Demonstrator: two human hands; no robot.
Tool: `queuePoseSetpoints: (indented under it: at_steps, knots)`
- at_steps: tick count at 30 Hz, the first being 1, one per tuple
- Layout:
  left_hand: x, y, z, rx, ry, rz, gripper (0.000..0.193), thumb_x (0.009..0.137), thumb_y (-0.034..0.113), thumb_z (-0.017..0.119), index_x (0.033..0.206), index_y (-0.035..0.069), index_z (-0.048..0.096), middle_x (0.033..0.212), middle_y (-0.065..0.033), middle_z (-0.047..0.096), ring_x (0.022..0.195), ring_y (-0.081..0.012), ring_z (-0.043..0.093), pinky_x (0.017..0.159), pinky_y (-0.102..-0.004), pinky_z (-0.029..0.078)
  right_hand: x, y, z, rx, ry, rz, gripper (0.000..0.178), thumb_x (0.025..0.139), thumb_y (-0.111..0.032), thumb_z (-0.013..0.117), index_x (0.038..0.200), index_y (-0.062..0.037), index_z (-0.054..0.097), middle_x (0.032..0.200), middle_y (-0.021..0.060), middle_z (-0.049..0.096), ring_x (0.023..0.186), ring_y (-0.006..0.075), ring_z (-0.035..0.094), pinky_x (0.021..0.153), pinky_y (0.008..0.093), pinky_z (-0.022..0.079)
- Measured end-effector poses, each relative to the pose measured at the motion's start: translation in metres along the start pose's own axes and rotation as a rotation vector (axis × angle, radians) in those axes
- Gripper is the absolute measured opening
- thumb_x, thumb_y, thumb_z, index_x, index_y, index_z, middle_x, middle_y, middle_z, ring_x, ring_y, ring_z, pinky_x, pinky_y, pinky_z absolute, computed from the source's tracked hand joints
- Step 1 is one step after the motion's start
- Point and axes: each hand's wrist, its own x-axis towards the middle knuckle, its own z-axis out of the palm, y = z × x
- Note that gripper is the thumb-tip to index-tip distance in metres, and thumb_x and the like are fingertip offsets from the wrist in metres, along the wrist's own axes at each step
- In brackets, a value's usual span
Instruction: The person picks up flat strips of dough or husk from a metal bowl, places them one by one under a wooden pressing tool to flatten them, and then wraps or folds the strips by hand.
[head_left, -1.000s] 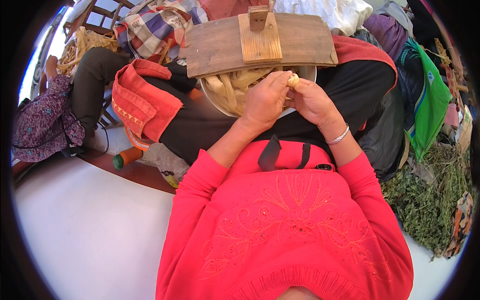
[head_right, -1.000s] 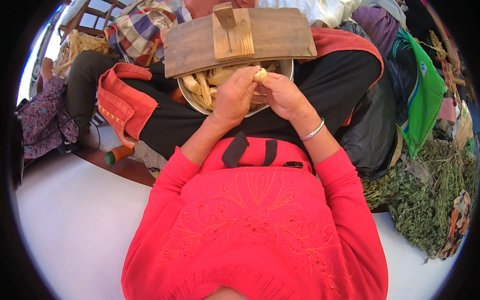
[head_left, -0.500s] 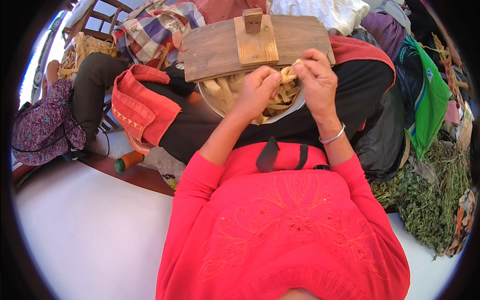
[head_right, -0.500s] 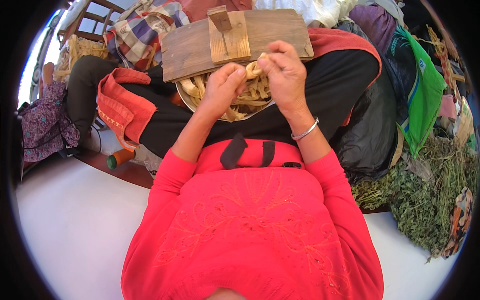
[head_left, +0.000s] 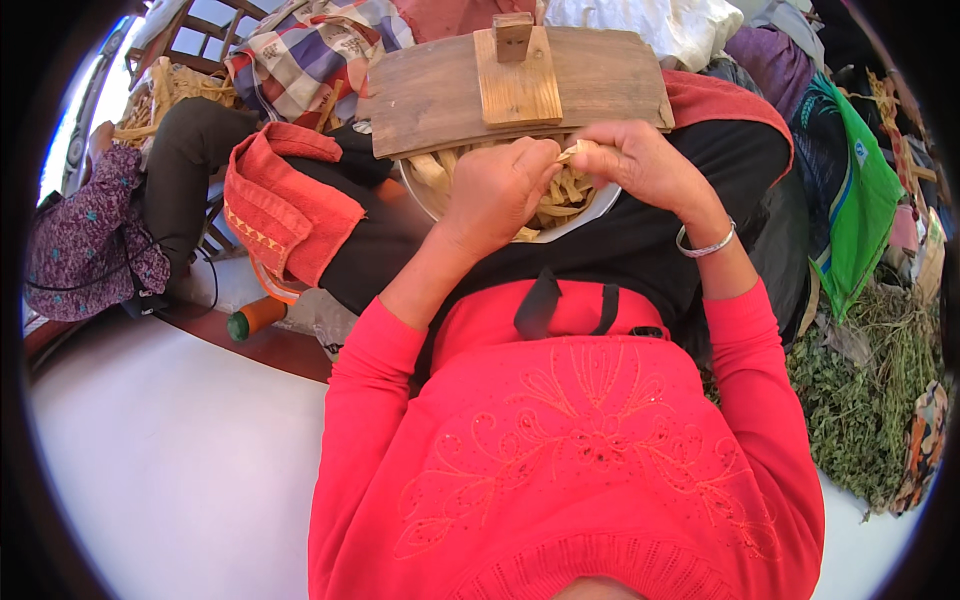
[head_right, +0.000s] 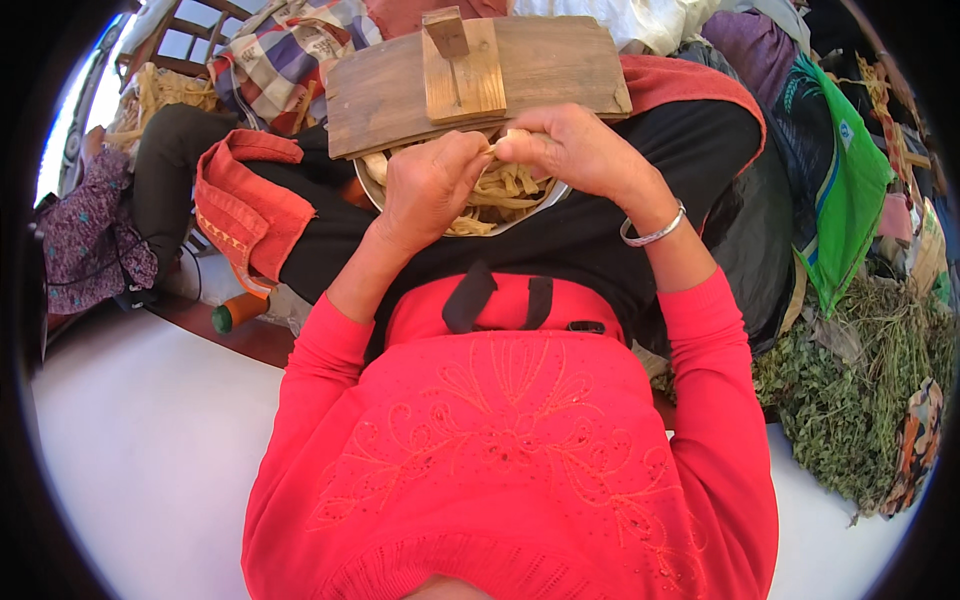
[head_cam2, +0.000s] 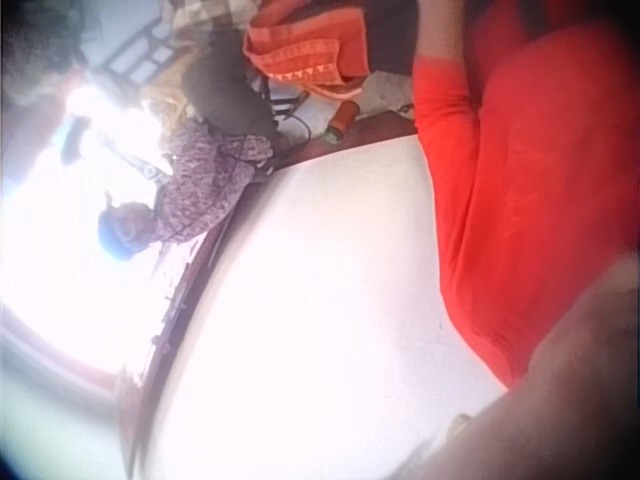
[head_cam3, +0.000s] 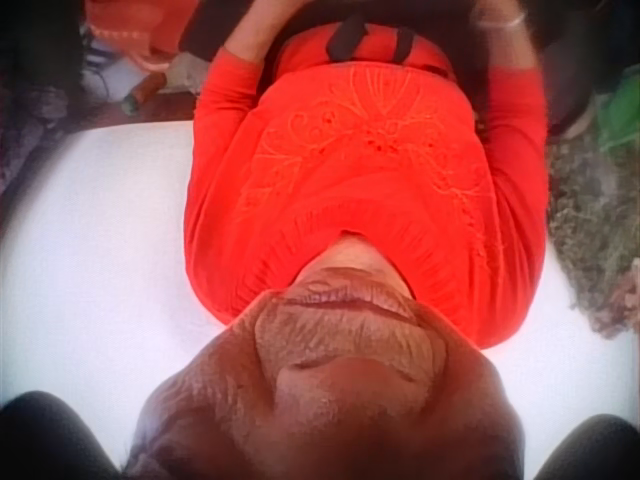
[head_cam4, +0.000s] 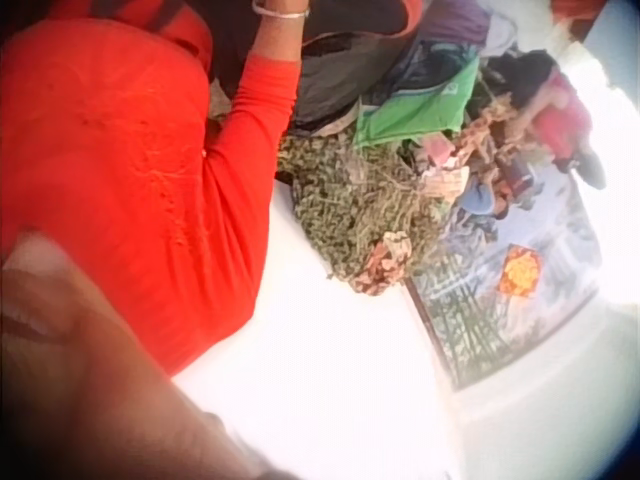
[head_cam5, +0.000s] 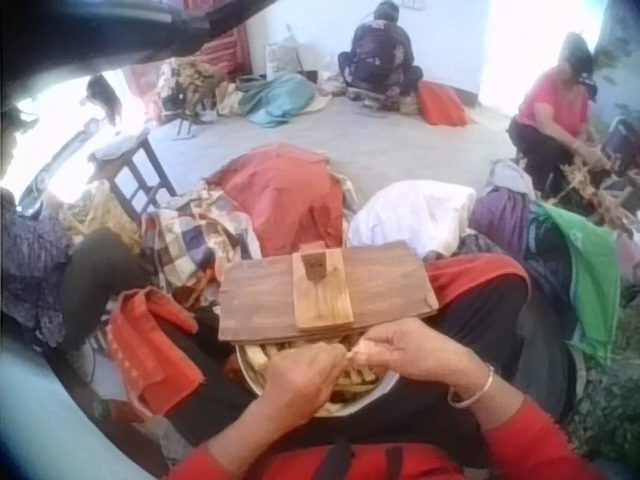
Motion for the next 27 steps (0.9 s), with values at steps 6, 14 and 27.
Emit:
queuePoseSetpoints:
  at_steps: [6, 14, 27]
  knots:
    - [-0.009, -0.008, -0.007, -0.408, -0.097, -0.346, 0.009, 0.087, 0.009, 0.064, 0.090, 0.002, 0.059, 0.074, -0.0089, 0.059, 0.065, -0.0166, 0.057, 0.062, -0.0272, 0.046, -0.019, 0.010, 0.000, -0.171, 0.061, -0.181, 0.023, 0.088, -0.022, 0.064, 0.081, 0.0004, 0.063, 0.064, 0.0097, 0.059, 0.055, 0.0186, 0.054, 0.054, 0.0318, 0.042]
    - [0.000, -0.001, 0.004, -0.627, -0.134, -0.421, 0.011, 0.090, 0.011, 0.061, 0.088, 0.000, 0.059, 0.073, 0.0002, 0.056, 0.068, -0.0078, 0.049, 0.064, -0.0224, 0.042, -0.005, 0.005, -0.003, 0.221, 0.079, -0.079, 0.024, 0.087, -0.019, 0.065, 0.103, -0.0010, 0.063, 0.083, 0.0056, 0.067, 0.075, 0.0138, 0.063, 0.070, 0.0265, 0.050]
    - [0.018, -0.037, -0.009, -1.064, -0.196, -0.687, 0.016, 0.092, 0.019, 0.060, 0.095, 0.004, 0.063, 0.070, 0.0038, 0.053, 0.060, -0.0017, 0.044, 0.052, -0.0160, 0.033, 0.026, 0.017, -0.006, 0.620, -0.021, 0.064, 0.018, 0.087, -0.009, 0.063, 0.103, 0.0000, 0.065, 0.077, 0.0011, 0.062, 0.062, 0.0059, 0.058, 0.058, 0.0207, 0.052]
